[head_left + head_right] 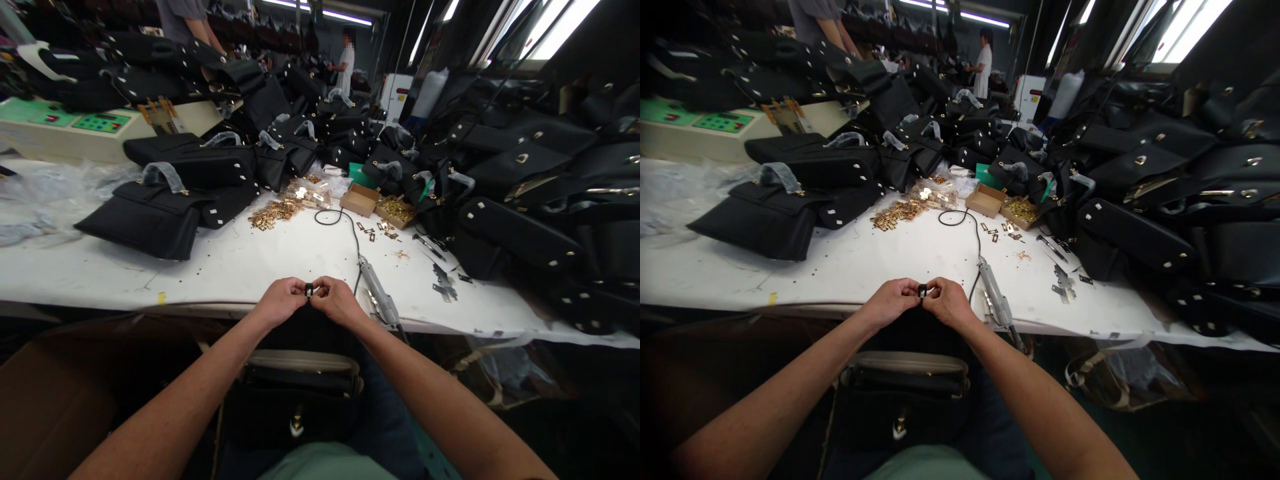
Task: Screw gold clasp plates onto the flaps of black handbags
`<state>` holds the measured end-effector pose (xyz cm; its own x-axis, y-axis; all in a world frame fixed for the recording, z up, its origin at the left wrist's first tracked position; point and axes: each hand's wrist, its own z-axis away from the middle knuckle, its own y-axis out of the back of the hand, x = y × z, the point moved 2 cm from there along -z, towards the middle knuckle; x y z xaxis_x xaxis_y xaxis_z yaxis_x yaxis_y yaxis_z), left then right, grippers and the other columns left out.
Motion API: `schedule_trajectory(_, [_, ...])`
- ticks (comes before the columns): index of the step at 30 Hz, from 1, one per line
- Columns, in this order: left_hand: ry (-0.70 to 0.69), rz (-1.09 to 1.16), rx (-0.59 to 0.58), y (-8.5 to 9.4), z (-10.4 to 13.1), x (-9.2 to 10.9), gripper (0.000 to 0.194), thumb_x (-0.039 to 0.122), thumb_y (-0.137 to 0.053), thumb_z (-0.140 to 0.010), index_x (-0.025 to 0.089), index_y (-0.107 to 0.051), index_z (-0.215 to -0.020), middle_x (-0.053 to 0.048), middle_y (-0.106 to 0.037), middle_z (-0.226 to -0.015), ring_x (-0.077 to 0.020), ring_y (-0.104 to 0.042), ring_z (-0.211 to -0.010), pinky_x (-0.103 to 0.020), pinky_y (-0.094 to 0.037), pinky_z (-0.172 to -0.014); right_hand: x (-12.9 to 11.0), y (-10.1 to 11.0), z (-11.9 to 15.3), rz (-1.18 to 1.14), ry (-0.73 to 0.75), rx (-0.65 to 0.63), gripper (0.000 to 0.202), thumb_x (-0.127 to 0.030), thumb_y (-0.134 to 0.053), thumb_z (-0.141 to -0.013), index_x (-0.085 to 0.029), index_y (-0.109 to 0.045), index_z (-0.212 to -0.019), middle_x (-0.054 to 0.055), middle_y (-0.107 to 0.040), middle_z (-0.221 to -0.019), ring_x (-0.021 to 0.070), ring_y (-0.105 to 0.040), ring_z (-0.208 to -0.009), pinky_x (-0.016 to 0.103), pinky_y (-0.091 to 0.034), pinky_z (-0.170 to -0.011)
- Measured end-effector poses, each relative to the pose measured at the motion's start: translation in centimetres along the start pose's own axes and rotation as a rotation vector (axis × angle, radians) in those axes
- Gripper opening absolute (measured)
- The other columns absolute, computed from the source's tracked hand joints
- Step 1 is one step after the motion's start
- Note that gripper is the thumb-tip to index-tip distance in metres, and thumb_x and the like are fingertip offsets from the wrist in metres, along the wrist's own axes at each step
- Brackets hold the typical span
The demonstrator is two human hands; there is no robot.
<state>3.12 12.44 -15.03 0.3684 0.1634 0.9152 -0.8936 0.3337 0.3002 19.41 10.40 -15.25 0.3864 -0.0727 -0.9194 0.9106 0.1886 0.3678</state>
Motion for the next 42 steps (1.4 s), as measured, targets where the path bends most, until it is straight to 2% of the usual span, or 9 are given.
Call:
schedule_trajectory(6, [-0.004, -0.014, -0.009, 0.0, 0.0, 0.0, 0.024, 0.024, -0.061, -0.059, 0.017, -0.069, -0.081, 0.001, -0.065, -0.067, -0.0140, -0.055, -0.059, -0.025, -0.036, -0.056, -0.4, 0.2, 0.2, -0.021, -0.001, -0.005, 0.033, -0.021, -0.062, -0.073, -0.018, -0.071, -0.104, -0.004, -0.063, -0.066, 0.0088, -0.049, -0.053, 0.020, -0.034, -0.050])
schedule_trajectory(12, [0.000, -0.026, -0.054, 0.5, 0.0, 0.2, 0.027, 0.028, -0.065, -0.062, 0.015, -0.071, -0.085, 0.000, -0.067, -0.068, -0.0147, -0.056, -0.060, -0.026, -0.037, -0.059, 0.0, 0.1, -0.4, -0.010, -0.021, -0.009, 0.029, -0.036, -0.069, -0.077, -0.016, -0.072, -0.097, -0.003, -0.063, -0.065, 0.0094, -0.050, -0.055, 0.021, -0.033, -0.051])
schedule_trajectory(16, [-0.003, -0.034, -0.082, 0.7, -0.1, 0.3, 0.027, 0.026, -0.064, -0.060, 0.015, -0.072, -0.084, 0.001, -0.066, -0.065, -0.0141, -0.054, -0.059, -0.026, -0.036, -0.058, 0.3, 0.7, -0.4, -0.092, -0.006, -0.134, 0.030, -0.023, -0.066, -0.075, -0.016, -0.072, -0.103, -0.003, -0.065, -0.070, 0.0081, -0.049, -0.055, 0.020, -0.033, -0.051])
schedule_trajectory(19, [-0.005, -0.041, -0.077, 0.7, -0.1, 0.4, 0.027, 0.026, -0.064, -0.060, 0.016, -0.072, -0.084, 0.001, -0.065, -0.065, -0.0138, -0.053, -0.059, -0.026, -0.035, -0.058, 0.1, 1.2, -0.3, -0.137, -0.003, -0.167, 0.039, -0.013, -0.063, -0.070, -0.017, -0.072, -0.107, -0.002, -0.068, -0.075, 0.0079, -0.053, -0.058, 0.019, -0.036, -0.053])
schedule_trajectory(24, [-0.003, -0.058, -0.056, 0.5, -0.2, 0.2, 0.028, 0.024, -0.063, -0.061, 0.016, -0.071, -0.086, 0.002, -0.064, -0.063, -0.0132, -0.052, -0.056, -0.025, -0.033, -0.055, -0.3, 1.1, -0.3, -0.252, -0.093, -0.099, 0.024, -0.026, -0.065, -0.080, -0.015, -0.072, -0.100, 0.001, -0.069, -0.070, 0.0123, -0.062, -0.062, 0.022, -0.050, -0.060])
schedule_trajectory(30, [-0.020, -0.084, -0.024, 0.4, -0.2, -0.3, 0.026, 0.024, -0.063, -0.064, 0.017, -0.071, -0.088, 0.002, -0.065, -0.064, -0.0135, -0.054, -0.055, -0.025, -0.035, -0.053, -0.5, 0.6, -0.8, -0.240, -0.128, -0.046, 0.018, -0.023, -0.060, -0.084, -0.013, -0.074, -0.090, 0.001, -0.067, -0.062, 0.0104, -0.059, -0.053, 0.019, -0.046, -0.051])
schedule_trajectory(33, [-0.038, -0.109, 0.017, 0.4, -0.2, -0.5, 0.023, 0.031, -0.064, -0.070, 0.018, -0.071, -0.088, 0.001, -0.066, -0.065, -0.0159, -0.058, -0.059, -0.026, -0.038, -0.056, -0.5, 0.6, -0.9, -0.240, -0.140, -0.051, 0.017, -0.022, -0.060, -0.083, -0.013, -0.075, -0.088, 0.001, -0.067, -0.060, 0.0100, -0.059, -0.052, 0.018, -0.044, -0.050])
schedule_trajectory(37, [-0.052, -0.147, 0.062, 0.2, -0.1, -0.6, 0.025, 0.043, -0.062, -0.078, 0.020, -0.072, -0.084, 0.000, -0.067, -0.065, -0.0172, -0.058, -0.060, -0.027, -0.038, -0.057, -0.4, 0.6, -0.9, -0.238, -0.092, -0.044, 0.020, -0.025, -0.061, -0.085, -0.013, -0.076, -0.092, 0.000, -0.067, -0.061, 0.0097, -0.058, -0.052, 0.020, -0.046, -0.052])
schedule_trajectory(42, [-0.055, -0.178, 0.087, 0.1, -0.2, -0.7, 0.027, 0.046, -0.061, -0.080, 0.022, -0.073, -0.082, 0.000, -0.068, -0.067, -0.0174, -0.059, -0.061, -0.027, -0.039, -0.058, 0.0, 0.5, -0.9, -0.250, -0.088, -0.043, 0.020, -0.027, -0.062, -0.086, -0.013, -0.074, -0.093, -0.001, -0.066, -0.061, 0.0091, -0.057, -0.052, 0.019, -0.046, -0.052])
